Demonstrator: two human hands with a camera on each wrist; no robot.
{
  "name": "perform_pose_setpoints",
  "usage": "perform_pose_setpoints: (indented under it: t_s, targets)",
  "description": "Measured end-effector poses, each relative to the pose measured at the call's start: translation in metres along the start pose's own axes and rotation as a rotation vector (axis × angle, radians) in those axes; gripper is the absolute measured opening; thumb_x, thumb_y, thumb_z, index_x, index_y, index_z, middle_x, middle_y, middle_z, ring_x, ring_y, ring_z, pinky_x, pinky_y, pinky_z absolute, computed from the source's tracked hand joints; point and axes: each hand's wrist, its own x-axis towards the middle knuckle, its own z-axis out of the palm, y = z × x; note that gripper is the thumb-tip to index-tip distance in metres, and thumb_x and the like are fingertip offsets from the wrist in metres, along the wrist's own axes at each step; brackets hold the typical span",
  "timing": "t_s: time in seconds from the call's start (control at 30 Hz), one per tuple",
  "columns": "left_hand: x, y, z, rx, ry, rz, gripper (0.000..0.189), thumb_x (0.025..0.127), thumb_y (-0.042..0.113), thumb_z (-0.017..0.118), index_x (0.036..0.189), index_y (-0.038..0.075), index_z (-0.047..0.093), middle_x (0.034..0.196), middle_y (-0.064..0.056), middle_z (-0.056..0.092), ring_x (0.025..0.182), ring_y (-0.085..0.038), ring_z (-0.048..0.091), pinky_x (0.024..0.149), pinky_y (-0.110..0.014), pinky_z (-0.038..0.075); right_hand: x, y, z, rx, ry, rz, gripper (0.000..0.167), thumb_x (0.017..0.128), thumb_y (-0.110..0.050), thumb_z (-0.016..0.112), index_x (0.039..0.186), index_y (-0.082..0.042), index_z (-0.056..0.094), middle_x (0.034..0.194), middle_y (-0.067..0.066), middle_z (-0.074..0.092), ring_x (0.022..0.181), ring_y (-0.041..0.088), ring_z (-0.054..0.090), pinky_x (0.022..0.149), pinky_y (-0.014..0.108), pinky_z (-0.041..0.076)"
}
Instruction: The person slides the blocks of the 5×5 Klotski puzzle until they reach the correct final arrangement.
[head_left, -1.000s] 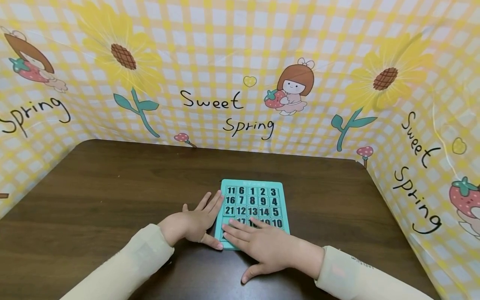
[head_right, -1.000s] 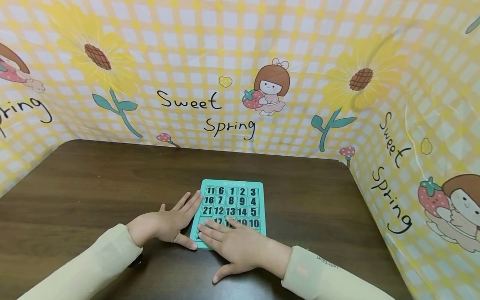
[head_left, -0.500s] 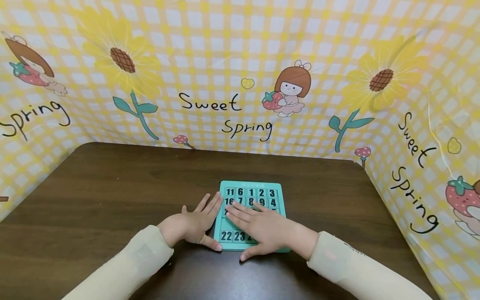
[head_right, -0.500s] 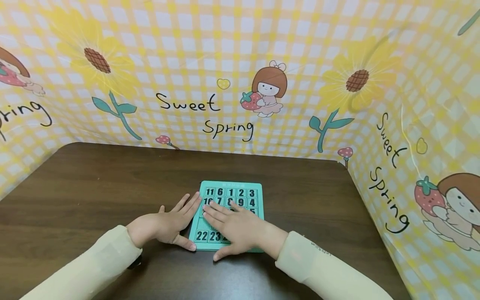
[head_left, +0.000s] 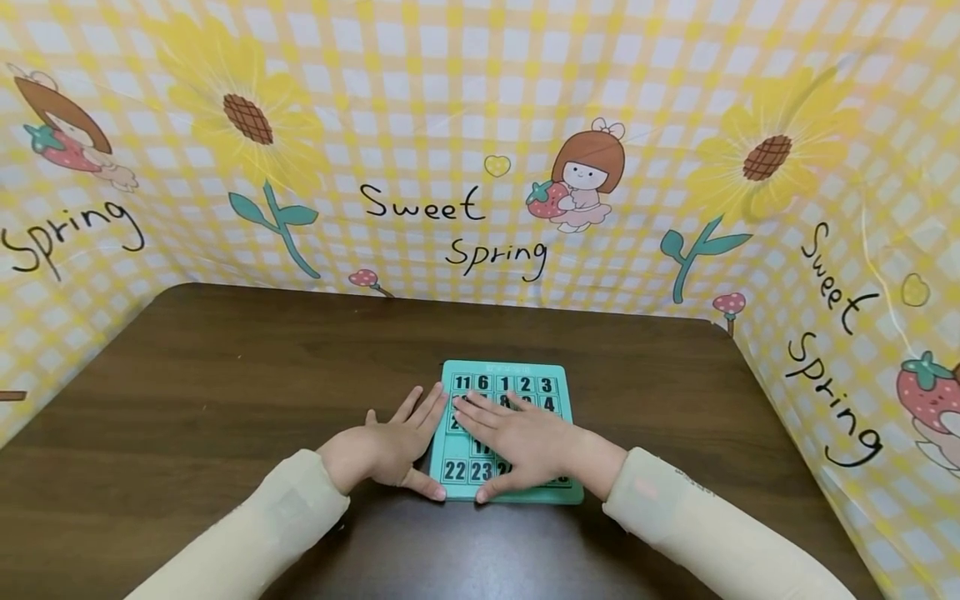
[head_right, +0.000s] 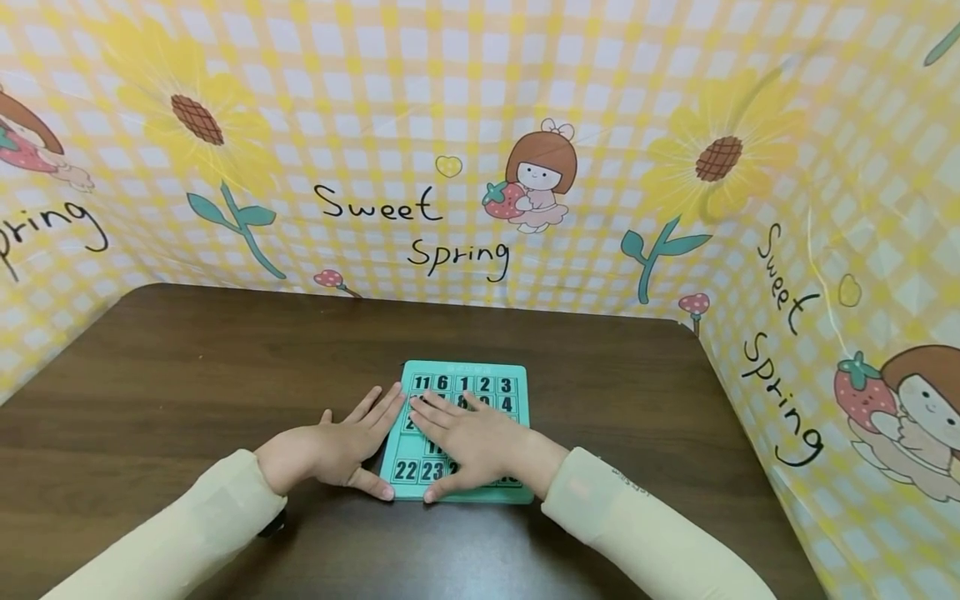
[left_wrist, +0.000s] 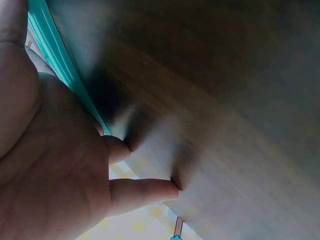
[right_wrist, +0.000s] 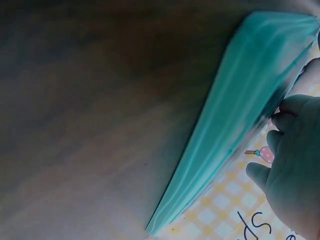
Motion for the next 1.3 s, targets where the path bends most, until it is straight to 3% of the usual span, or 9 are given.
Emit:
perform_pose_setpoints:
  t_s: [0.67,0.9,1.3]
  targets:
    - [0.001,-0.001,-0.001,0.009,-0.002,-0.002,0.130,0.074,0.074,0.068,0.160,0.012,-0.007,0.168,-0.005,-0.016,0.155,-0.033,-0.012,0.106,-0.081,0.013,-0.012,-0.014,0.005,-0.046,0.024,-0.068,0.099,0.090,-0.075,0.043,0.161,-0.016,0.008,0.169,-0.001,0.001,0.156,0.019,0.001,0.121,0.057,0.018]
    - [0.002,-0.001,-0.003,0.013,-0.001,0.000,0.130,0.074,0.074,0.067,0.160,0.011,-0.006,0.168,-0.005,-0.015,0.155,-0.034,-0.012,0.107,-0.080,0.013,-0.012,-0.009,-0.001,-0.037,0.009,-0.022,0.097,0.091,-0.074,0.044,0.161,-0.016,0.010,0.169,-0.002,0.001,0.156,0.018,0.001,0.122,0.056,0.017]
    - [0.001,0.000,-0.001,0.000,-0.007,-0.004,0.131,0.074,0.073,0.069,0.160,0.013,-0.009,0.168,-0.003,-0.017,0.155,-0.032,-0.013,0.107,-0.080,0.013,0.006,0.010,-0.009,0.040,0.013,0.062,0.093,0.094,-0.070,0.043,0.161,-0.017,0.007,0.169,-0.002,-0.001,0.156,0.017,-0.003,0.123,0.056,0.013]
